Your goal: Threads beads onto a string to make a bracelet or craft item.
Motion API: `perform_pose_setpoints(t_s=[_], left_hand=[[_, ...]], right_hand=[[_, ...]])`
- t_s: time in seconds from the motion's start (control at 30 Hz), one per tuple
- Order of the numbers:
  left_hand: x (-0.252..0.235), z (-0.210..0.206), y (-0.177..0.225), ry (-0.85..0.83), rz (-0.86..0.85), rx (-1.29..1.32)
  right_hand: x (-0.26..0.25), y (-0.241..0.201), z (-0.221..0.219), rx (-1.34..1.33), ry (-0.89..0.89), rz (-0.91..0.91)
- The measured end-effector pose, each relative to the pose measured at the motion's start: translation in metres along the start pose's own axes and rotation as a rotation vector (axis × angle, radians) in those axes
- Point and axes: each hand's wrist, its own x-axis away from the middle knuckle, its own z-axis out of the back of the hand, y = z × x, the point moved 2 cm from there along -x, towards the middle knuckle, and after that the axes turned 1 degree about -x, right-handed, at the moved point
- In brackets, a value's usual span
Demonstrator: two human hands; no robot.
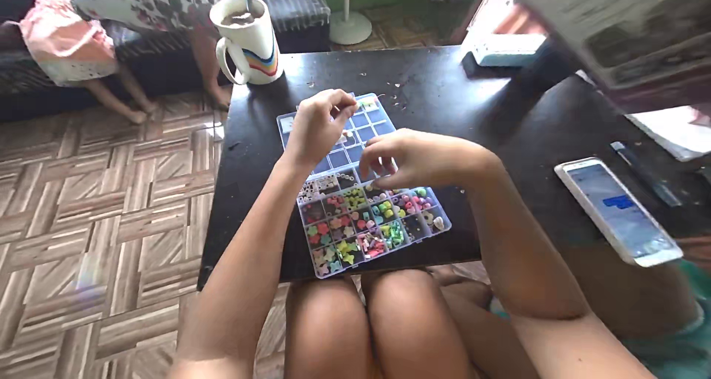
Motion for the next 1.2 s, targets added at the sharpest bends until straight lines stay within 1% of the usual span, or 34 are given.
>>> perform_pose_setpoints(t_s=[0.07, 0.13, 0.23, 0.37, 0.43, 0.57, 0.8, 1.0, 1.2], left_hand=[[0.000, -0.001, -0.001, -0.001, -0.005, -0.006], [0.000, 0.000, -0.001, -0.003, -0.005, -0.009], [0.000, 0.002, 0.003, -0.025, 0.000, -0.028], [0.004, 0.003, 0.010, -0.075, 0.013, -0.057], [0.003, 0.001, 0.007, -0.068, 0.023, -0.064], [0.002, -0.002, 0.003, -0.052, 0.027, -0.064], [0.006, -0.006, 0.003, -0.057, 0.026, -0.055], [0.009, -0.012, -0.003, -0.111, 0.079, -0.046], [0.010, -0.013, -0.004, -0.109, 0.034, -0.044]], right_hand=[[-0.003, -0.008, -0.006, 0.126, -0.046, -0.141], [-0.004, -0.013, -0.012, 0.219, -0.038, -0.184], [-0.007, -0.022, -0.013, 0.238, -0.103, -0.228], [-0.010, -0.021, -0.015, 0.198, -0.105, -0.200], [-0.011, -0.021, -0.013, 0.198, -0.129, -0.197], [-0.011, -0.020, -0.013, 0.202, -0.099, -0.145], [-0.008, -0.022, -0.009, 0.145, -0.179, -0.165], [-0.009, -0.024, -0.011, 0.160, -0.150, -0.141], [-0.009, -0.026, -0.010, 0.141, -0.133, -0.114]])
